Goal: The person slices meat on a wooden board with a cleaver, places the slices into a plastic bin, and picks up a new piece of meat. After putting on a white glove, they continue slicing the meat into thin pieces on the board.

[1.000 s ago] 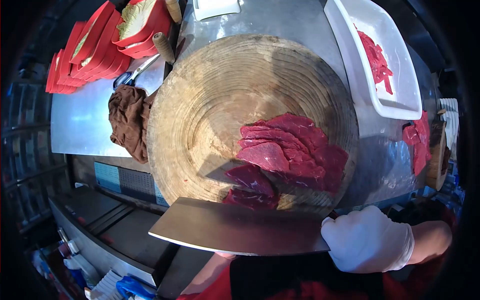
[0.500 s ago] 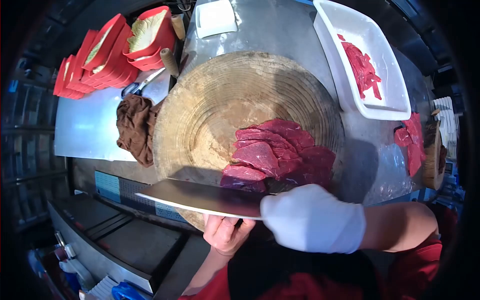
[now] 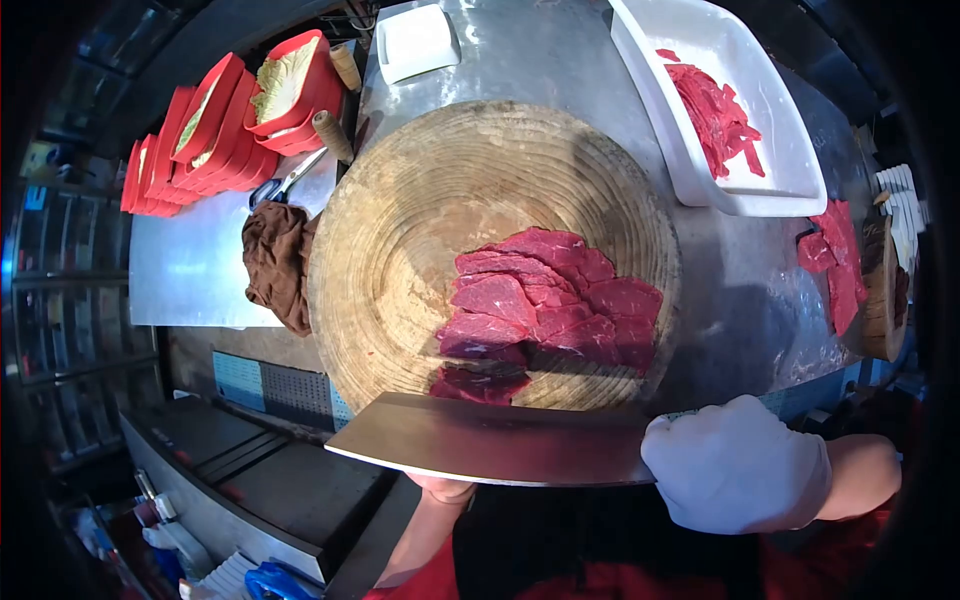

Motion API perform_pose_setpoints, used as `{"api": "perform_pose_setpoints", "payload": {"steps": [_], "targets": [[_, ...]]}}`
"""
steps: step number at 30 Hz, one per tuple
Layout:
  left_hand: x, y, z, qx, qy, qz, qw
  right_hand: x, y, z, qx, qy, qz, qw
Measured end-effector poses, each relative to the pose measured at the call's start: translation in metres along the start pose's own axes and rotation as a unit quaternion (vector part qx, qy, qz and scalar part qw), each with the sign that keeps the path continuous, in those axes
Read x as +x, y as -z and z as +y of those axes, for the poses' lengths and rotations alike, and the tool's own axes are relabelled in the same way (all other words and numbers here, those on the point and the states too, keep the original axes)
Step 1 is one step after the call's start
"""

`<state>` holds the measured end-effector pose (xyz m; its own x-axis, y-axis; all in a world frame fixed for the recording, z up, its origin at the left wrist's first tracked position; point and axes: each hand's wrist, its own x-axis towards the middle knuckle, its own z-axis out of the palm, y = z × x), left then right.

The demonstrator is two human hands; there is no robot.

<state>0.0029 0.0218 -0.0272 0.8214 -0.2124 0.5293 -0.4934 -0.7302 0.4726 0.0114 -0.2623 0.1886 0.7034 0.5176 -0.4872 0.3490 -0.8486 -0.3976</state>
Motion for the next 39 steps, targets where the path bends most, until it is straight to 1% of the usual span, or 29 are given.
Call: {"api": "perform_pose_setpoints", "payload": {"steps": [2,6,8,9,11,12,14,21,23,24,26,27,28,29,30,31,32,33,34,35,36,38,39], "targets": [[0.006,-0.004,0.0,-0.015,0.0,-0.001,1.0,0.005,0.001,0.001,0.049,-0.034,-0.014,0.998],[0.009,-0.005,0.002,-0.047,0.001,-0.007,0.999,0.016,0.004,0.004,0.047,-0.006,-0.027,0.999],[0.009,-0.005,0.002,-0.066,0.005,-0.011,0.998,0.02,0.008,0.005,0.08,0.001,-0.072,0.994],[0.005,0.0,0.002,-0.076,0.006,-0.013,0.997,0.023,0.009,0.004,0.081,0.0,-0.077,0.994],[-0.002,0.009,0.0,-0.096,0.006,-0.015,0.995,0.029,0.01,-0.002,0.034,-0.019,-0.081,0.996],[-0.003,0.011,-0.001,-0.106,0.007,-0.015,0.994,0.032,0.01,-0.002,0.034,-0.021,-0.085,0.996],[0.003,0.007,-0.001,-0.125,0.01,-0.015,0.992,0.037,0.01,-0.003,-0.001,0.011,-0.053,0.999],[0.012,-0.001,0.002,-0.195,0.029,0.005,0.98,0.07,0.009,-0.008,0.014,0.001,-0.071,0.997],[0.015,-0.006,0.001,-0.215,0.03,0.015,0.976,0.089,-0.001,-0.007,0.09,0.054,-0.017,0.994],[0.017,-0.008,0.001,-0.225,0.029,0.018,0.974,0.102,-0.005,-0.009,0.056,0.088,0.014,0.994],[0.016,-0.007,0.006,-0.241,0.019,0.027,0.97,0.121,-0.007,-0.017,0.103,0.09,0.056,0.989],[0.046,0.009,0.009,-0.172,-0.013,-0.035,0.984,0.124,-0.012,-0.017,0.116,0.09,0.079,0.986],[0.053,0.005,0.014,-0.158,-0.015,0.008,0.987,0.124,-0.015,-0.017,0.131,0.087,0.105,0.982],[0.055,0.005,0.018,-0.142,-0.009,0.011,0.99,0.124,-0.01,-0.018,0.153,0.055,0.053,0.985],[0.056,0.004,0.021,-0.126,-0.002,0.014,0.992,0.116,-0.011,-0.016,0.149,0.059,0.067,0.985],[0.054,0.005,0.02,-0.127,0.004,-0.004,0.992,0.108,-0.012,-0.012,0.145,0.059,0.066,0.986],[0.054,0.003,0.018,-0.122,-0.008,-0.002,0.993,0.099,-0.014,-0.008,0.143,0.059,0.062,0.986],[0.052,0.0,0.018,-0.13,-0.003,0.016,0.991,0.081,-0.021,-0.002,0.115,0.033,0.057,0.991],[0.052,0.001,0.018,-0.141,0.004,0.033,0.989,0.059,-0.027,0.006,0.079,0.034,0.1,0.991],[0.054,0.004,0.021,-0.126,0.0,0.024,0.992,0.042,-0.027,0.014,0.042,-0.011,0.043,0.998],[0.058,0.004,0.025,-0.131,-0.012,0.023,0.991,0.033,-0.029,0.026,0.042,-0.017,0.018,0.999],[0.057,0.004,0.025,-0.117,-0.024,0.029,0.992,0.019,-0.032,0.032,0.047,-0.067,0.053,0.995],[0.056,0.004,0.026,-0.115,-0.028,0.028,0.993,0.017,-0.032,0.032,0.05,-0.066,0.057,0.995]]}}
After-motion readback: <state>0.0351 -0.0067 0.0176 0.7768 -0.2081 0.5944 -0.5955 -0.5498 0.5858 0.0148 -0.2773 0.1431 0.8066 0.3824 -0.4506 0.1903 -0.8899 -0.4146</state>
